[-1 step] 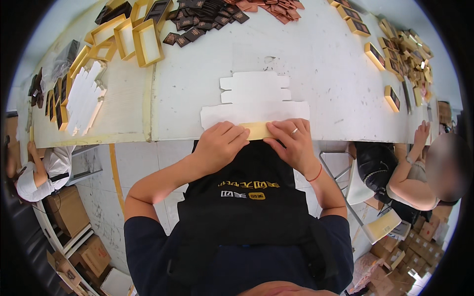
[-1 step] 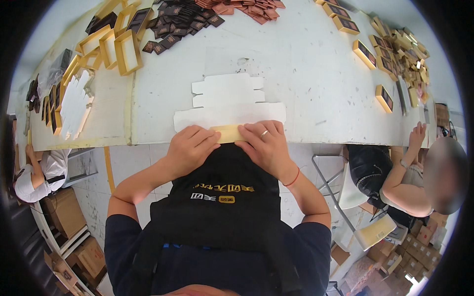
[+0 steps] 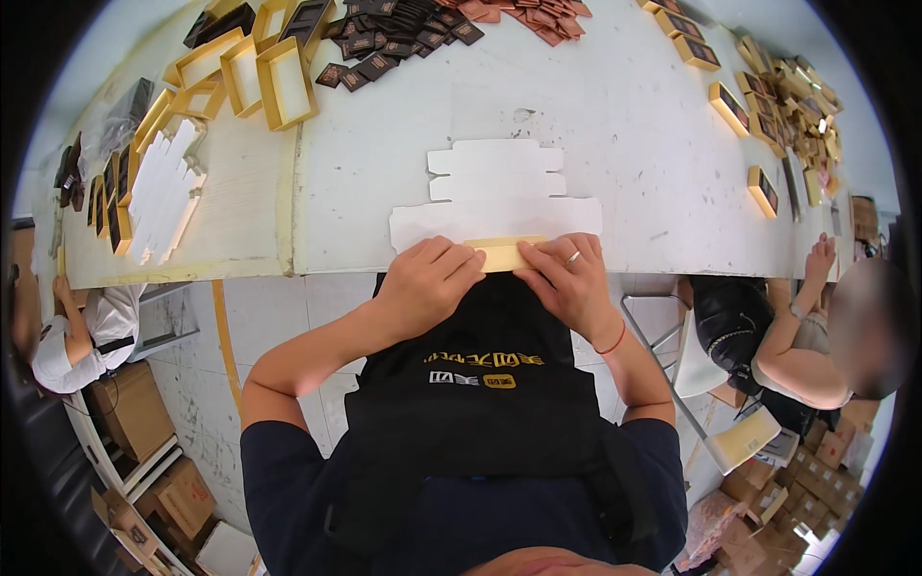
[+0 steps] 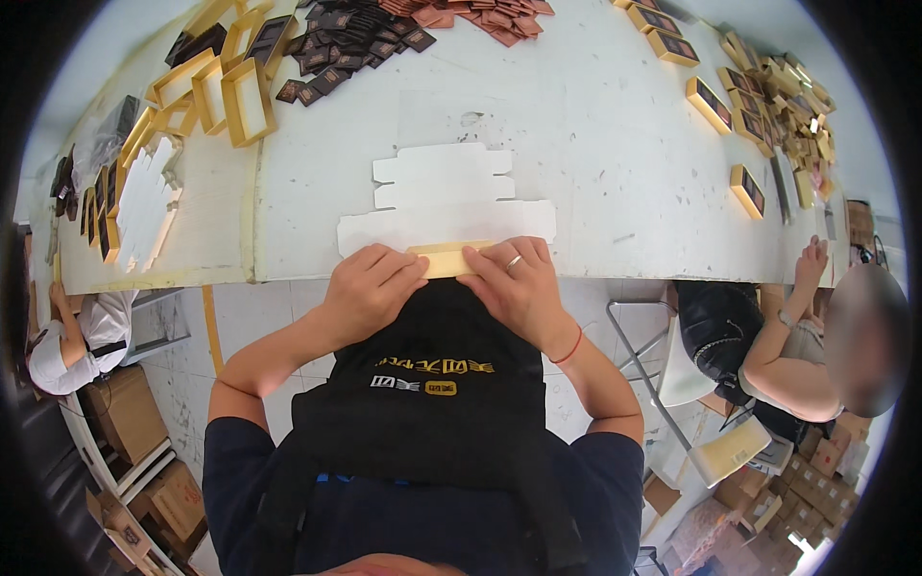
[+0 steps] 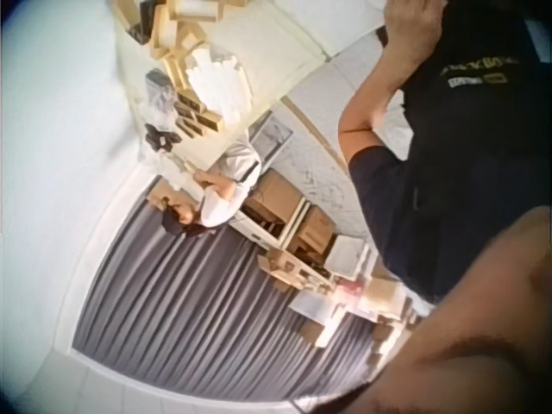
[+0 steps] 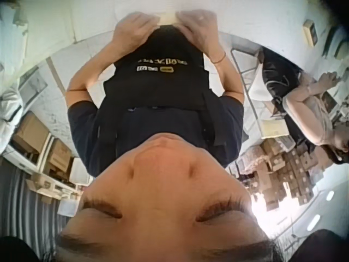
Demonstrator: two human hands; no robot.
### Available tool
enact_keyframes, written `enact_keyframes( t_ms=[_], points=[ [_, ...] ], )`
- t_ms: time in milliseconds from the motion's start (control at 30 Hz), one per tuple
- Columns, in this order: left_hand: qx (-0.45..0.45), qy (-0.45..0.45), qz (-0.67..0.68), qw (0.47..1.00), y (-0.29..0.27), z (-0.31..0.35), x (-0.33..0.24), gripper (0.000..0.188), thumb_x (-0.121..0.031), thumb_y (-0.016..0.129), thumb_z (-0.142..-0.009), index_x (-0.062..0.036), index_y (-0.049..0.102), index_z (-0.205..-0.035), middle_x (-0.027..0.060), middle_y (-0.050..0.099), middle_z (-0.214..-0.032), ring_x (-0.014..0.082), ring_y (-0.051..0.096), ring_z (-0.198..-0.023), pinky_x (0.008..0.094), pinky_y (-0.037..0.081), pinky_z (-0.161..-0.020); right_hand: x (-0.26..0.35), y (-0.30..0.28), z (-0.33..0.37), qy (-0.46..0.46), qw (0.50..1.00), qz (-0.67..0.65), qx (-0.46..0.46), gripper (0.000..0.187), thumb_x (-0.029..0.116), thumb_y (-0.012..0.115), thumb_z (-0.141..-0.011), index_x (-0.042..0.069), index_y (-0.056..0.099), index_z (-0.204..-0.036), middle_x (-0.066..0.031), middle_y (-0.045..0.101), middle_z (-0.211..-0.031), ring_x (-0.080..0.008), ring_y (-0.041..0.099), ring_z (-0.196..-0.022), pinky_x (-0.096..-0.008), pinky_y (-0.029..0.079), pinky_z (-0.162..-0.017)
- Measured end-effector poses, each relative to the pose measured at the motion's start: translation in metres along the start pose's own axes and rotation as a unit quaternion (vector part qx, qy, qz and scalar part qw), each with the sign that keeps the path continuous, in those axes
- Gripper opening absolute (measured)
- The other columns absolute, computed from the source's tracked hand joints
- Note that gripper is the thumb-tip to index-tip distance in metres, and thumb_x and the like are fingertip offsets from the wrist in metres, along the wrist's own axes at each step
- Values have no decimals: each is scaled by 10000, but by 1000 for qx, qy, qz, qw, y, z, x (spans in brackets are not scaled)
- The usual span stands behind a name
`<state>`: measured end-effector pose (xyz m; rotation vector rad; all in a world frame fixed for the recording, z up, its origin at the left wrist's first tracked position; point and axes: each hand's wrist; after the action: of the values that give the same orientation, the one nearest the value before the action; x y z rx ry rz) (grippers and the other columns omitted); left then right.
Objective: The person folds white cardboard inserts into yellow rectangular frames, then places dark rectangular inserts and small square pieces into the frames. The person arranges the completed units on the table.
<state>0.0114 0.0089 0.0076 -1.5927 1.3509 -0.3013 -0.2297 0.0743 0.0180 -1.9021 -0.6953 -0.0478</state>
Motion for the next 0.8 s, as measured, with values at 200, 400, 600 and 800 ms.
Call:
enact_keyframes(
  t_ms=[200,400,600,800],
  points=[
    [24,-147,98,984,2,-41,18,112,-80,703,-874,-42,600,-898,82,604,-931,288,605,-687,364,515,-603,-6,10,-34,66,998,0,4,282,62,723,-813,83,690,-1092,-50,661,-966,-243,591,-935,-362,411,-762],
    [43,-47,43,997,-7,-46,38,337,-232,704,-899,-41,611,-1161,85,606,-1290,345,544,-1185,480,406,-1026,20,12,-41,71,991,-115,18,451,-92,615,-684,81,668,-1097,-106,619,-1053,-334,561,-1008,-444,455,-850],
    [208,-15,19,978,-46,-26,37,713,-381,792,-803,-88,538,-1401,79,525,-1460,304,471,-1312,464,332,-1142,-60,14,-53,-35,997,-37,-59,286,-36,718,-679,47,671,-948,-107,626,-1104,-351,549,-1192,-471,448,-1044],
    [104,53,-31,993,-16,-9,18,540,-120,794,-752,-115,665,-1276,54,622,-1202,269,584,-1142,397,497,-963,-37,-29,-83,-109,984,124,-61,355,49,789,-674,83,705,-1017,-103,655,-1124,-331,567,-1205,-470,467,-1030]
  ],
)
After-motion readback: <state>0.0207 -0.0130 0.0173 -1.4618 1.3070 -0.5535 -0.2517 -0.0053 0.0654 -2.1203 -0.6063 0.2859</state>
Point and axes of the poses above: each hand's wrist, its own z-axis away from the middle knuckle, its own y-axis out of the palm, x = y × z
